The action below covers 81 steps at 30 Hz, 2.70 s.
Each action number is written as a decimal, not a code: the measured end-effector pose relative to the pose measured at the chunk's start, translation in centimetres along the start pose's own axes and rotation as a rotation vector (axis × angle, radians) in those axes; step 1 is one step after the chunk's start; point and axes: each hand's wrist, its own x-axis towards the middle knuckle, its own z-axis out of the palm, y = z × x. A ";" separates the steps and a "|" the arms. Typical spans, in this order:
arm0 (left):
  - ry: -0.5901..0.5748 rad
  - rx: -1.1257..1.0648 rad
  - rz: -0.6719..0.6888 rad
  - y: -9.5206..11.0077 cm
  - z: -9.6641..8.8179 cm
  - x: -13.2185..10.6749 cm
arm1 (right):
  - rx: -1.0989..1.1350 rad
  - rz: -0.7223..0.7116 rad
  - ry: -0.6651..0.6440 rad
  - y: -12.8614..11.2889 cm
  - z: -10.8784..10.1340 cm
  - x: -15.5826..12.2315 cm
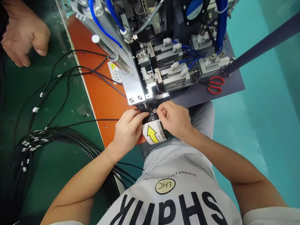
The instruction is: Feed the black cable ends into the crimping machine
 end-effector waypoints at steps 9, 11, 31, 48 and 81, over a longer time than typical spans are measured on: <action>0.021 -0.054 -0.022 0.0 -0.1 0.2 | 0.122 -0.025 0.092 1.2 1.0 -1.8; 0.010 -0.058 -0.026 -0.1 -0.4 0.0 | 0.124 -0.031 0.084 1.4 0.8 -2.1; 0.007 0.145 -0.018 -1.1 -0.9 -5.2 | 0.883 0.351 -0.097 1.5 2.8 0.4; 0.045 0.068 -0.113 -1.3 -2.5 -2.0 | 0.788 0.466 -0.080 5.4 0.0 -6.2; -0.466 0.193 -0.229 -14.5 -16.8 -7.6 | 0.371 0.278 -0.258 0.8 -5.1 -9.9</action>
